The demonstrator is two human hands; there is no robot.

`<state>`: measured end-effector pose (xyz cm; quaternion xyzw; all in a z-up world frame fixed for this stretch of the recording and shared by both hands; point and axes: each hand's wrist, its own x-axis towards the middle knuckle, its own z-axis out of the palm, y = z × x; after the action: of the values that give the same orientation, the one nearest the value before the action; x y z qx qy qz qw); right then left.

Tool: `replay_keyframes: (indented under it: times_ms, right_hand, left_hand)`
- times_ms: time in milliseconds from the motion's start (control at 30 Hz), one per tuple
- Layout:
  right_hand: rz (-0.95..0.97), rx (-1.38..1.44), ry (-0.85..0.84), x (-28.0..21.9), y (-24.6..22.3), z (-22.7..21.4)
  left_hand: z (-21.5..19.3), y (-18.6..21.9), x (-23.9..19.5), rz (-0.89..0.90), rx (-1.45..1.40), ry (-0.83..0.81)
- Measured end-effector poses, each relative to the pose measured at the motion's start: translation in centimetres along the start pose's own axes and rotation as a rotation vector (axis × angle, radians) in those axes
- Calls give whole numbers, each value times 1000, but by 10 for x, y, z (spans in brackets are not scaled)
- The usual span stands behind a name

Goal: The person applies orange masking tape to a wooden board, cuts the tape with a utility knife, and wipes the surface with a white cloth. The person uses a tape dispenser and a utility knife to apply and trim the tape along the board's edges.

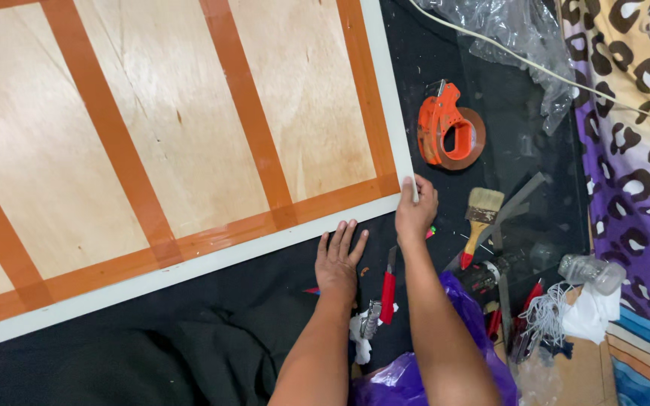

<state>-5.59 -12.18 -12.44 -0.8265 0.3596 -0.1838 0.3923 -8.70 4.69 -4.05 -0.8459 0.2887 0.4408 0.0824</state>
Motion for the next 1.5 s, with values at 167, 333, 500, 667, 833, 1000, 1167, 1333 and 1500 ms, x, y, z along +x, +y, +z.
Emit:
replay_keyframes:
  times_ms: [167,333,500,667,833,1000,1167,1333,1500]
  right_hand:
    - [-56,-165,-113,14,10,-22]
    - [135,-294,-258,20,2,-36]
    - [-135,-270,-279,-36,-4,-28]
    - [267,-71,-87,-70,-9,-11]
    - [957,705,-476,-99,-32,36]
    - [1096,683,-388,-114,-52,73]
    - [1161,759,-365,-113,-62,65]
    - [1011,767,-326,-137,-90,36]
    - [816,713,-286,-158,-131,-1]
  left_hand:
    - [2,-1,0,28,-17,6]
    - [-2,-20,-21,167,-278,204]
    - [16,-72,-99,375,-427,-3]
    - [82,-168,-183,232,-575,257]
    - [139,-293,-198,-723,-2165,729]
    - [178,-369,-193,-649,-2657,912]
    - [177,-376,-196,-624,-2694,827]
    - [173,-364,-227,-629,-2509,862]
    - [167,-368,-268,-528,-2424,982]
